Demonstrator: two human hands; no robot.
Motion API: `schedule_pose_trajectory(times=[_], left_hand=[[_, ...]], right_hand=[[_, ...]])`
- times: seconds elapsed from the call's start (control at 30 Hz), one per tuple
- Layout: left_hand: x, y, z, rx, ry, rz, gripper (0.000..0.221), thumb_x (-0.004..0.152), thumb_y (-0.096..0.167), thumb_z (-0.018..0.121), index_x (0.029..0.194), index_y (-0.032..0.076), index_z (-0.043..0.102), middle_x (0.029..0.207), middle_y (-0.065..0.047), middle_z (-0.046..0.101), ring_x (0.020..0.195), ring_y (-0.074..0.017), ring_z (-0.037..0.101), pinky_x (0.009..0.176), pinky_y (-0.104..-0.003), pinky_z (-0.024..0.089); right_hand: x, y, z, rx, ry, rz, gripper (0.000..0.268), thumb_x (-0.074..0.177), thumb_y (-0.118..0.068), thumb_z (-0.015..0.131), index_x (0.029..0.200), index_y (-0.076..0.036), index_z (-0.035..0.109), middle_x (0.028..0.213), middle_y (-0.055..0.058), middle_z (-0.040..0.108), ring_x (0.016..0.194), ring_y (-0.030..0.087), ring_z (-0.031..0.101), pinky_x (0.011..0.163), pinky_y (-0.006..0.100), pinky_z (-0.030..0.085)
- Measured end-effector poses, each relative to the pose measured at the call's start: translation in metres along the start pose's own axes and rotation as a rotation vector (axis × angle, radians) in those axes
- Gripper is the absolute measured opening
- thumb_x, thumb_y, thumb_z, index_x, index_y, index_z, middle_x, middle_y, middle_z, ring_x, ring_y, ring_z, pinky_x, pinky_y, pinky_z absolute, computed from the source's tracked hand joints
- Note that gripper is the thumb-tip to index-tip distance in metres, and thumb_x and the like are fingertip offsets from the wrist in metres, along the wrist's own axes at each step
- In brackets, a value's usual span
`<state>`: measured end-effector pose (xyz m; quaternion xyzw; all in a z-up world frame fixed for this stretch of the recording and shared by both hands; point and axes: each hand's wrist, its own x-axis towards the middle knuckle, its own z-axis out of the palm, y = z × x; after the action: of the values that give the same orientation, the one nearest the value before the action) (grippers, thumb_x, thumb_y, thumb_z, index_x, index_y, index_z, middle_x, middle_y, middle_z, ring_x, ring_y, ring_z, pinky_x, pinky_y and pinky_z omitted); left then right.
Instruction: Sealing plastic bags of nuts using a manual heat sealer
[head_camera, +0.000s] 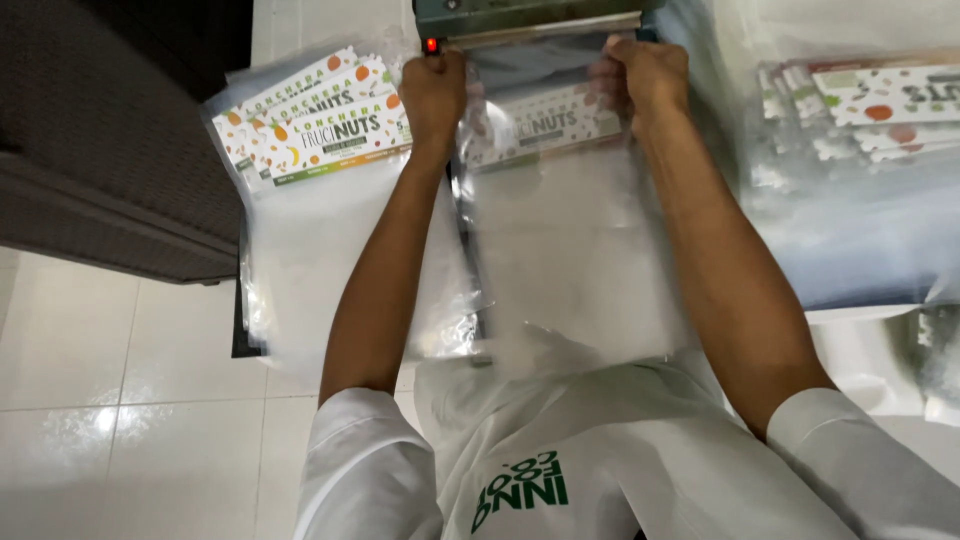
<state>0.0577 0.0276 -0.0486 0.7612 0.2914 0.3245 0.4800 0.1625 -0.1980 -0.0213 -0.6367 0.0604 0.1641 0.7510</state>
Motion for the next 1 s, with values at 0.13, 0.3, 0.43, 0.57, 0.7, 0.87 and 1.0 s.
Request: schedule_pose_trajectory(times=[0.13, 0.3, 0.43, 0.57, 0.7, 0.87, 1.0], left_hand=[[0.001, 0.009, -0.003, -0.055, -0.042, -0.14, 0.047, 0.094, 0.028, 0.061, 0.052, 0.015, 0.043, 0.049, 0.0, 0.047, 0.045, -0.0144, 0.054, 0.044, -0.035, 0.04], [0.007, 0.025, -0.006, 0.04, -0.043, -0.295, 0.031, 0.085, 0.033, 0.058, 0.063, 0.011, 0.055, 0.061, -0.002, 0.059, 0.061, -0.0194, 0.055, 0.059, -0.041, 0.043], [0.005, 0.028, -0.01, -0.079, -0.126, -0.318, 0.035, 0.092, 0.029, 0.057, 0.062, 0.012, 0.053, 0.056, -0.005, 0.061, 0.045, -0.0179, 0.051, 0.042, -0.036, 0.037], [0.003, 0.025, -0.011, -0.046, -0.145, -0.293, 0.038, 0.091, 0.03, 0.057, 0.057, 0.016, 0.051, 0.055, 0.0, 0.058, 0.048, -0.0157, 0.053, 0.047, -0.035, 0.038], [0.01, 0.011, -0.002, -0.043, -0.1, -0.297, 0.033, 0.085, 0.031, 0.059, 0.057, 0.016, 0.05, 0.055, 0.001, 0.054, 0.051, -0.0159, 0.05, 0.049, -0.037, 0.036], [0.006, 0.014, -0.001, 0.019, -0.091, -0.319, 0.038, 0.084, 0.042, 0.06, 0.059, 0.013, 0.064, 0.059, -0.001, 0.065, 0.059, -0.0197, 0.06, 0.059, -0.038, 0.044], [-0.005, 0.021, -0.003, -0.05, -0.059, -0.268, 0.038, 0.085, 0.035, 0.059, 0.055, 0.013, 0.059, 0.055, -0.002, 0.066, 0.052, -0.0162, 0.061, 0.052, -0.036, 0.043]], right_hand=[[-0.013, -0.004, -0.01, 0.086, -0.033, -0.02, 0.013, 0.091, -0.015, 0.075, 0.085, -0.003, 0.073, 0.069, 0.009, 0.074, 0.051, 0.018, 0.066, 0.039, 0.028, 0.049], [-0.011, 0.008, -0.041, 0.407, -0.209, -0.007, 0.031, 0.1, -0.005, 0.045, 0.108, 0.007, 0.073, 0.073, 0.007, 0.067, 0.054, 0.014, 0.062, 0.049, 0.024, 0.058], [0.01, 0.051, -0.065, 0.136, -0.405, -0.533, 0.05, 0.086, -0.002, 0.066, 0.136, 0.0, 0.061, 0.119, 0.019, 0.073, 0.103, 0.022, 0.071, 0.09, 0.028, 0.056], [0.069, 0.105, -0.091, -1.111, 0.047, -0.33, 0.041, 0.094, -0.022, 0.025, 0.115, -0.005, 0.057, 0.117, 0.022, 0.048, 0.107, 0.039, 0.045, 0.098, 0.048, 0.038], [0.013, 0.095, -0.087, -1.362, 0.025, -0.906, 0.063, 0.085, -0.067, 0.076, 0.097, -0.007, 0.067, 0.093, 0.015, 0.055, 0.09, 0.036, 0.049, 0.08, 0.049, 0.044], [-0.011, 0.085, -0.079, -1.155, 0.045, -0.877, 0.073, 0.068, -0.068, 0.086, 0.096, -0.007, 0.057, 0.099, 0.014, 0.05, 0.093, 0.033, 0.048, 0.086, 0.046, 0.041], [-0.019, 0.078, -0.077, -1.302, 0.108, -0.998, 0.069, 0.076, -0.064, 0.091, 0.08, -0.008, 0.053, 0.084, 0.013, 0.052, 0.088, 0.035, 0.047, 0.082, 0.046, 0.039]])
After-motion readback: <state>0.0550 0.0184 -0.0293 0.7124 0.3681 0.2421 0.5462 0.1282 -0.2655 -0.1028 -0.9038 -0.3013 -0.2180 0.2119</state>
